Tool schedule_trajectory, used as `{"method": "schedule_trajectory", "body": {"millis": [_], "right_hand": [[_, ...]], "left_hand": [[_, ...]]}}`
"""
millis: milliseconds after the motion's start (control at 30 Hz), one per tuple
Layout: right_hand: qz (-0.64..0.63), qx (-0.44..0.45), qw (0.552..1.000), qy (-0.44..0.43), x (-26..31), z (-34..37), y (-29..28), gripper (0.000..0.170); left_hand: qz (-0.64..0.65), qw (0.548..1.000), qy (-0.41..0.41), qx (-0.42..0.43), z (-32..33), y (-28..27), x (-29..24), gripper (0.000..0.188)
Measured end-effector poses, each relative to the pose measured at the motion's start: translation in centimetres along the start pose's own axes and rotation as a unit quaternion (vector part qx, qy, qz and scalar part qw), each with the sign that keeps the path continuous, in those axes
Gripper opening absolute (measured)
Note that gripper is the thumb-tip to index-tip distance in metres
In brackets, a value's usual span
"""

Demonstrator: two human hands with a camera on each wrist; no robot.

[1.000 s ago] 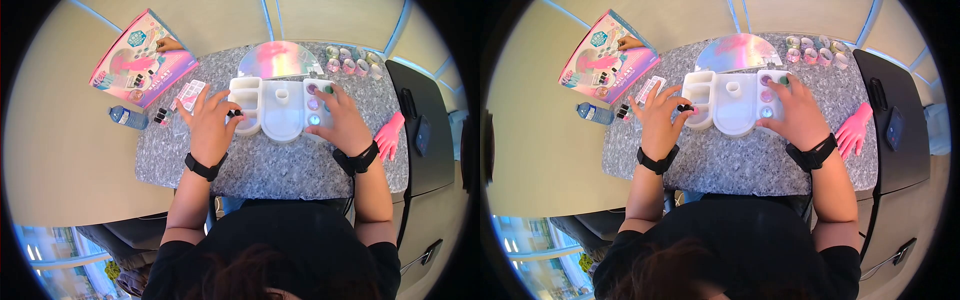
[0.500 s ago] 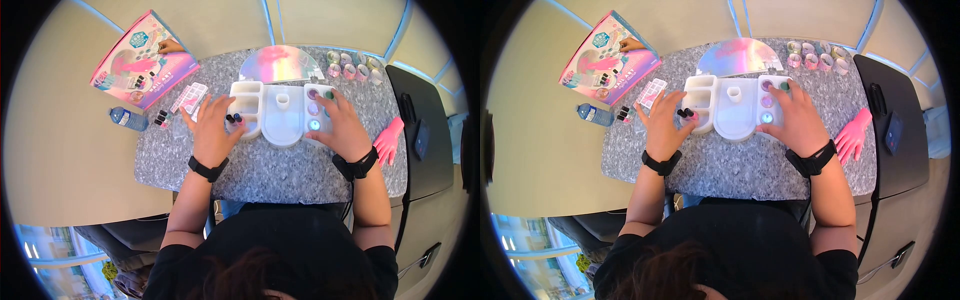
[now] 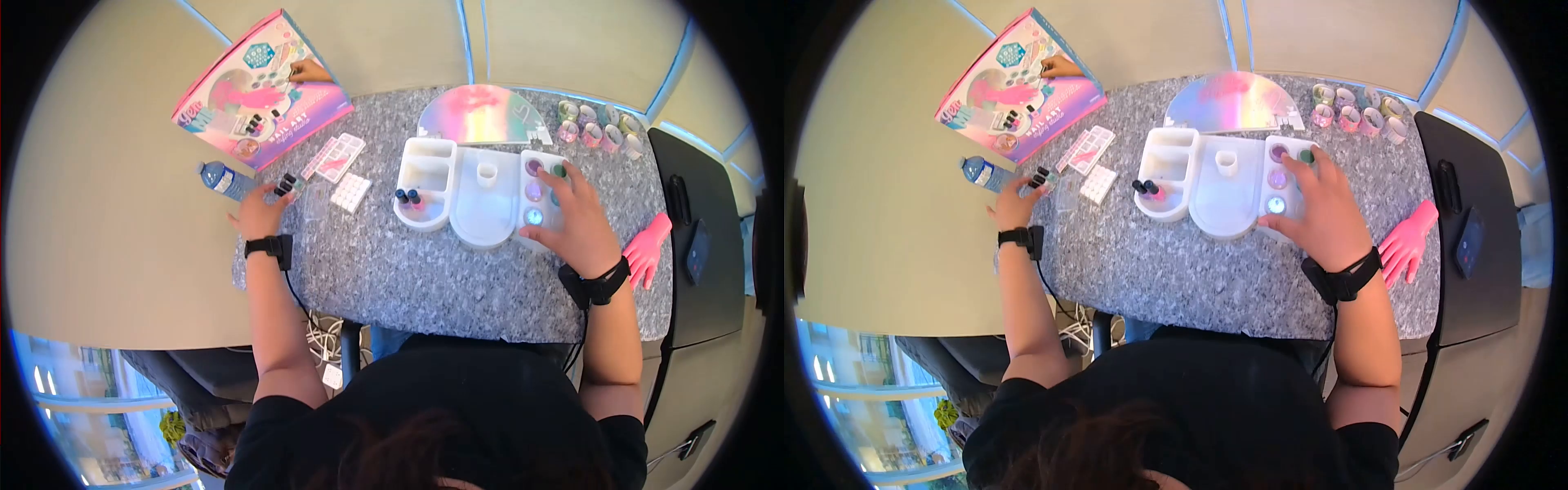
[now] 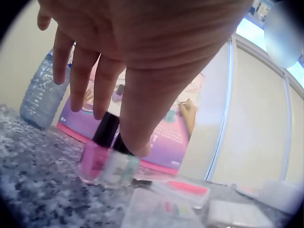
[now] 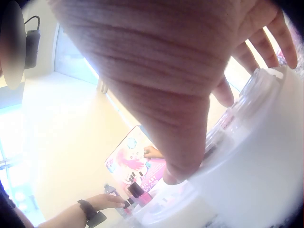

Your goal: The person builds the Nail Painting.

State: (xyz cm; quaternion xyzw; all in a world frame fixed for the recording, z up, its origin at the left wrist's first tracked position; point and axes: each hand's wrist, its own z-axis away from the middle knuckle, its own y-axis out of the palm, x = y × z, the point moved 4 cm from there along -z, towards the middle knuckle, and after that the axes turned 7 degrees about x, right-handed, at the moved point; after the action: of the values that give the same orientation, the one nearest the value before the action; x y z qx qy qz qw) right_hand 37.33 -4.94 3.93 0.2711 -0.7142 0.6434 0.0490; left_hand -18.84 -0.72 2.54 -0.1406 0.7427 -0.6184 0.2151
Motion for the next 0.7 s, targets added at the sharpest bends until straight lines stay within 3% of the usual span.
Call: {"method": "schedule_trajectory", "body": {"millis": [67,167,267,333,400,467,500,567,700], "right_hand": [[-0.002,0.0,1.0,0.002,0.0,-0.1,-0.1,0.091],[-0.008,0.007,1.0,0.008,-0.1,-0.1,-0.1,0.092],[-0.019,0.011,1.0,-0.003,-0.1,-0.3,0.2,0.093],[-0.026,0.018,1.0,0.001,-0.4,-0.3,0.2,0.093],[-0.022,0.018,1.0,0.0,-0.2,-0.3,0.1,0.092],[-0.018,0.015,1.0,0.002,-0.2,-0.2,0.1,0.092],[-0.017,0.01,1.0,-0.002,-0.2,-0.2,0.1,0.092],[-0.013,0.006,1.0,-0.004,-0.1,0.1,0.0,0.091],[-0.016,0.008,1.0,-0.005,-0.1,-0.1,-0.1,0.091]], "left_hand": [[-0.013,1.0,-0.003,-0.012,-0.4,0.8,0.1,0.052],[-0.083,0.992,-0.084,0.034,-0.1,1.0,0.0,0.045],[-0.069,0.996,-0.058,-0.016,3.3,-1.9,-2.5,0.037],[-0.001,0.99,0.079,-0.12,6.1,-3.5,-5.1,0.03],[0.111,0.956,0.248,-0.107,9.6,-5.9,-10.3,0.023],[0.188,0.911,0.366,-0.026,13.3,-8.0,-15.4,0.019],[0.189,0.911,0.366,-0.023,14.2,-7.7,-16.8,0.019],[0.133,0.87,0.474,-0.019,16.2,-7.1,-19.7,0.02],[0.102,0.866,0.489,-0.031,16.1,-3.4,-21.2,0.017]]}}
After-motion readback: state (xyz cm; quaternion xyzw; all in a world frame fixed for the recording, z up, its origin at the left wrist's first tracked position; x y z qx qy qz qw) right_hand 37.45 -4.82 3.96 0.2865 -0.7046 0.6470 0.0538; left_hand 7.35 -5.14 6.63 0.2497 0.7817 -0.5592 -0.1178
